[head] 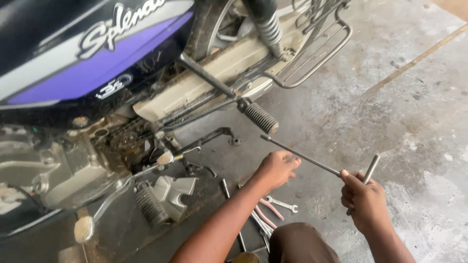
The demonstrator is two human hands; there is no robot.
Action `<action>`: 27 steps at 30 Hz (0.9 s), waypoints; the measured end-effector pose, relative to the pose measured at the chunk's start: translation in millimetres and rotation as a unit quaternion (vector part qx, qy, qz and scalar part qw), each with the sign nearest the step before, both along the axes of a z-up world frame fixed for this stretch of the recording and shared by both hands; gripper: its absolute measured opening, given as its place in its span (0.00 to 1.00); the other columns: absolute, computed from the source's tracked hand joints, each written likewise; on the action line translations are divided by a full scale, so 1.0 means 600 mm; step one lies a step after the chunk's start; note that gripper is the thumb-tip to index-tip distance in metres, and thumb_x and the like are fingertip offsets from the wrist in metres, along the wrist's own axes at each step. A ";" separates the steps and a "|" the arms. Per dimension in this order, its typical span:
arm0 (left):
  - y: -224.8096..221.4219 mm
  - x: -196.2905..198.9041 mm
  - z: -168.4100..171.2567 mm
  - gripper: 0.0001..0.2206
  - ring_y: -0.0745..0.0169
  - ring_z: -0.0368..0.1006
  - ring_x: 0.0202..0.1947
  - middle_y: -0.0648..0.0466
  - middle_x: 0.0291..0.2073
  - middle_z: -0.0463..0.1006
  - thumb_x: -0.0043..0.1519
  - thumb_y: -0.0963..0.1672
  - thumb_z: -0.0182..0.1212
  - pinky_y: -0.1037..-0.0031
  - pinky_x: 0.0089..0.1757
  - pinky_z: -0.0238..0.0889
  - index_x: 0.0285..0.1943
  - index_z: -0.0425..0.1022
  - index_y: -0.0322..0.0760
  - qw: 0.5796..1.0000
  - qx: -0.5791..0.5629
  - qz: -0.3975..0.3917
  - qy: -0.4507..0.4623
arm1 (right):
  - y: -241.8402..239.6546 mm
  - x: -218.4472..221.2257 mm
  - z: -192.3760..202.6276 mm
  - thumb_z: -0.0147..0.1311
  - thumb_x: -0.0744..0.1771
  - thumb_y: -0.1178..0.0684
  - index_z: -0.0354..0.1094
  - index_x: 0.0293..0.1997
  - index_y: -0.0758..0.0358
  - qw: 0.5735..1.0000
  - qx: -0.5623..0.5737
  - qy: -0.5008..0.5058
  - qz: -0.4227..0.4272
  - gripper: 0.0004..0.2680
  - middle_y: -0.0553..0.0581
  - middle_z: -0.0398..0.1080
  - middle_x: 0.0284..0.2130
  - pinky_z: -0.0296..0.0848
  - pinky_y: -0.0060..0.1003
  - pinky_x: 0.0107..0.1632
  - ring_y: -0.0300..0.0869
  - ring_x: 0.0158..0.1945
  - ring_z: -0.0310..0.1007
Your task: The person uses a T-handle socket wrench to unscrew bolts from a motorcycle's engine cover and removes it by hand. They then use pliers and wrenches to detach the chain guard and manipulate the drive chain assembly, placing the removed parts on the floor.
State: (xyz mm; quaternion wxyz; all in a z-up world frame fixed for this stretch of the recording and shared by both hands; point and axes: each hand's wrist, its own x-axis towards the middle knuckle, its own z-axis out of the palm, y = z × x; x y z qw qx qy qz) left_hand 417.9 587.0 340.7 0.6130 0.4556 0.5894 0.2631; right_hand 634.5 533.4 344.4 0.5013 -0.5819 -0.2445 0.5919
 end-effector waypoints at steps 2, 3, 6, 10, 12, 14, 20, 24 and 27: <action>0.015 0.016 0.010 0.26 0.59 0.79 0.35 0.44 0.42 0.79 0.58 0.48 0.60 0.68 0.32 0.69 0.61 0.66 0.27 1.000 0.005 -0.016 -0.004 | 0.010 0.018 0.009 0.53 0.66 0.55 0.59 0.30 0.62 0.999 -0.005 -0.021 -0.026 0.07 0.46 0.50 0.17 0.46 0.30 0.20 0.33 0.18 0.46; 0.023 0.022 0.013 0.26 0.59 0.80 0.36 0.43 0.42 0.80 0.58 0.48 0.60 0.70 0.35 0.70 0.62 0.66 0.26 0.999 0.033 -0.029 0.024 | 0.019 0.025 0.009 0.54 0.66 0.55 0.60 0.32 0.63 0.999 -0.005 -0.018 -0.027 0.06 0.46 0.50 0.17 0.46 0.30 0.20 0.33 0.18 0.46; 0.038 0.041 0.019 0.26 0.59 0.80 0.38 0.44 0.43 0.80 0.59 0.49 0.60 0.72 0.37 0.70 0.62 0.67 0.26 0.997 0.059 -0.022 0.033 | 0.035 0.036 0.022 0.54 0.65 0.56 0.62 0.38 0.65 1.000 -0.009 -0.004 -0.021 0.05 0.45 0.51 0.18 0.47 0.30 0.21 0.32 0.18 0.46; 0.058 0.059 0.003 0.24 0.60 0.76 0.43 0.44 0.46 0.78 0.64 0.49 0.54 0.71 0.37 0.70 0.58 0.71 0.18 0.991 0.022 0.078 -0.107 | 0.049 0.036 0.057 0.53 0.64 0.57 0.66 0.45 0.69 0.999 -0.037 -0.008 0.031 0.08 0.46 0.52 0.18 0.50 0.30 0.21 0.33 0.19 0.48; 0.072 0.062 0.009 0.24 0.61 0.76 0.45 0.47 0.49 0.76 0.64 0.47 0.54 0.72 0.39 0.70 0.65 0.61 0.23 0.982 -0.001 0.107 -0.155 | 0.067 0.028 0.082 0.53 0.65 0.56 0.67 0.44 0.71 0.997 -0.050 -0.029 0.047 0.09 0.47 0.53 0.18 0.54 0.31 0.22 0.34 0.19 0.50; 0.085 0.065 0.011 0.28 0.61 0.76 0.46 0.50 0.52 0.74 0.64 0.45 0.54 0.72 0.42 0.70 0.71 0.51 0.28 0.969 -0.028 0.141 -0.202 | 0.088 0.022 0.106 0.52 0.65 0.55 0.67 0.43 0.73 0.994 -0.068 -0.049 0.066 0.09 0.49 0.54 0.18 0.57 0.33 0.23 0.36 0.19 0.53; 0.170 0.083 0.004 0.38 0.63 0.71 0.50 0.47 0.57 0.73 0.61 0.39 0.51 0.74 0.46 0.66 0.76 0.29 0.43 0.951 -0.047 0.186 -0.243 | 0.200 0.025 0.097 0.52 0.67 0.50 0.66 0.38 0.73 0.976 -0.142 -0.138 0.091 0.11 0.51 0.57 0.18 0.64 0.36 0.26 0.39 0.19 0.58; 0.262 0.117 -0.027 0.35 0.61 0.70 0.54 0.48 0.62 0.68 0.61 0.37 0.50 0.71 0.46 0.68 0.75 0.36 0.43 0.927 -0.003 0.212 -0.309 | 0.274 0.024 0.023 0.52 0.66 0.52 0.67 0.37 0.69 0.996 -0.067 -0.054 -0.039 0.08 0.47 0.51 0.16 0.49 0.33 0.21 0.35 0.17 0.48; 0.317 0.132 -0.068 0.31 0.60 0.70 0.56 0.48 0.66 0.63 0.61 0.36 0.47 0.72 0.47 0.69 0.75 0.44 0.39 0.930 0.049 0.181 -0.317 | 0.313 0.014 -0.042 0.52 0.66 0.52 0.65 0.36 0.67 0.992 -0.018 0.034 -0.123 0.07 0.45 0.48 0.15 0.44 0.32 0.19 0.33 0.16 0.44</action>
